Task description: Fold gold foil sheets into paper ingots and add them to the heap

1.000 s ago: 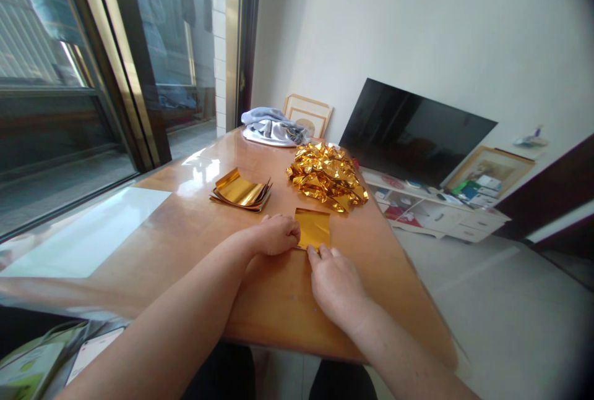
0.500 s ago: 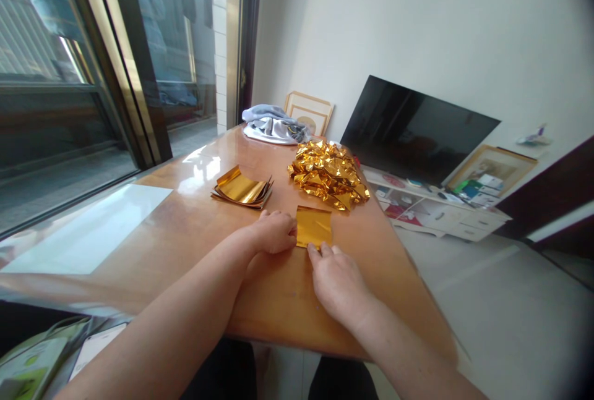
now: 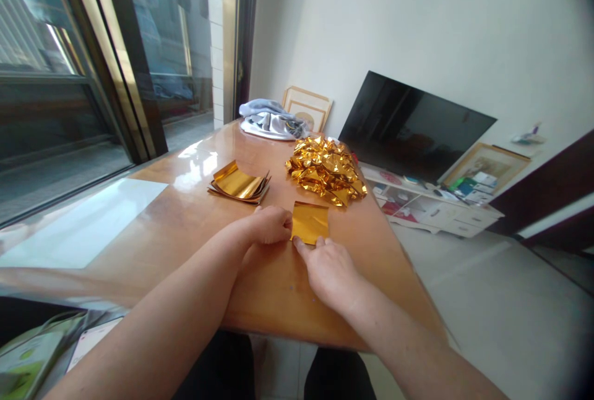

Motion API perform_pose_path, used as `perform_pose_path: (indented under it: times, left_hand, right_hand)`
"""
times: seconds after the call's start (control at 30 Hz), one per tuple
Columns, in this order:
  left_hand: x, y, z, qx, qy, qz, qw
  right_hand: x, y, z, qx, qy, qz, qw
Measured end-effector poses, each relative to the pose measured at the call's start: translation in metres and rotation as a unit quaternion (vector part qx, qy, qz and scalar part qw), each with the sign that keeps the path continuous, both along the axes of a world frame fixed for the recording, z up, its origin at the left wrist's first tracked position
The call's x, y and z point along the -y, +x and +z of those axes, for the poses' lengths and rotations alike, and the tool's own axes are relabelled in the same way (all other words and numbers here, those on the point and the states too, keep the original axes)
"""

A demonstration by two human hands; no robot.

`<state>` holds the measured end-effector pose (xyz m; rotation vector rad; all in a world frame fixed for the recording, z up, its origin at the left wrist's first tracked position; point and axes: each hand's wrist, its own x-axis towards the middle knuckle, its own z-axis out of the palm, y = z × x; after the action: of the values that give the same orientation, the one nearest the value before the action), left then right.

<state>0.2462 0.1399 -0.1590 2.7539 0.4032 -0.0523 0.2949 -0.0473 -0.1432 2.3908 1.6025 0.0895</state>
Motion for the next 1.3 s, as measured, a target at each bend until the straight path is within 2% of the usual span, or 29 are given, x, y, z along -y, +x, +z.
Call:
perform_pose_path:
  times: [0.4,0.57,0.77,1.0,1.3]
  left_hand:
    - [-0.001,-0.002,0.000,0.022,-0.052,0.007,0.998]
    - [-0.002,-0.001,-0.002,0.025,-0.064,-0.005,0.998]
    - [-0.002,0.002,-0.001,0.018,-0.036,-0.001,0.999]
    - [0.004,-0.001,0.003,0.020,-0.024,0.009,0.999]
    - [0.005,-0.003,-0.002,0.036,0.003,0.002,0.999]
  right_hand:
    - [-0.014,0.005,0.007,-0.038,-0.044,0.008,0.998]
    - [-0.006,0.008,0.006,-0.056,-0.004,0.026,0.998]
    - [0.007,0.012,0.009,-0.084,0.030,-0.030,0.996]
    - [0.009,0.009,0.006,-0.088,0.035,-0.014,0.995]
    - [0.002,0.002,-0.003,-0.059,0.041,-0.029,0.997]
